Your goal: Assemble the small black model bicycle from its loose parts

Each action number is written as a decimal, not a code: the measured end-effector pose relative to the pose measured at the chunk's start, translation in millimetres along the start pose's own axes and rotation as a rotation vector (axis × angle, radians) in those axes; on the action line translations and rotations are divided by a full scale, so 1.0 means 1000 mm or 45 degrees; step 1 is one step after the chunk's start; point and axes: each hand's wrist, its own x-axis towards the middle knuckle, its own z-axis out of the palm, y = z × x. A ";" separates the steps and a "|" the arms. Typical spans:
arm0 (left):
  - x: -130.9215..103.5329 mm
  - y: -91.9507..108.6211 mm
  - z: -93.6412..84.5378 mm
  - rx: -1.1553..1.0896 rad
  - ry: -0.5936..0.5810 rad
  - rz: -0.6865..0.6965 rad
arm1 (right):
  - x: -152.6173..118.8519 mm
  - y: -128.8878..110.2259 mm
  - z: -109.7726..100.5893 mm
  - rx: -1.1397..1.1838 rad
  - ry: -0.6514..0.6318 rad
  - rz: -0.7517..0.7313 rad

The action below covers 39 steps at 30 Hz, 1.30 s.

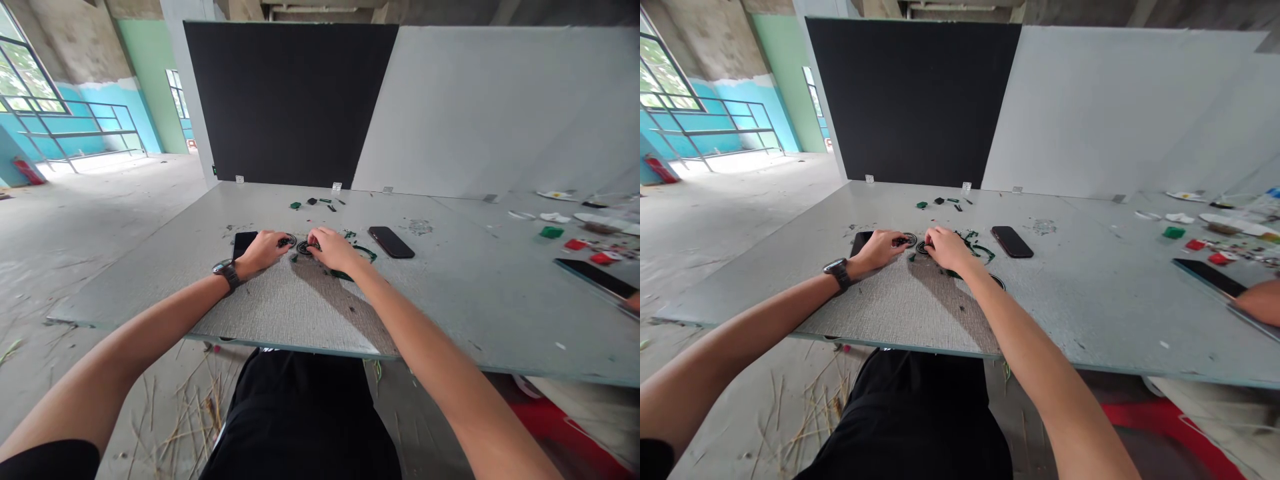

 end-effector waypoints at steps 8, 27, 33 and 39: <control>0.002 -0.002 -0.007 0.005 -0.046 -0.051 | 0.024 -0.006 0.041 -0.025 -0.076 -0.055; 0.003 -0.017 -0.023 -0.234 -0.230 -0.113 | 0.028 -0.011 0.042 -0.039 -0.130 -0.122; 0.003 -0.017 -0.022 -0.535 -0.096 -0.200 | 0.030 -0.011 0.034 -0.170 -0.134 -0.209; 0.003 -0.016 -0.022 -0.555 -0.009 -0.240 | 0.027 -0.011 0.029 -0.171 -0.110 -0.254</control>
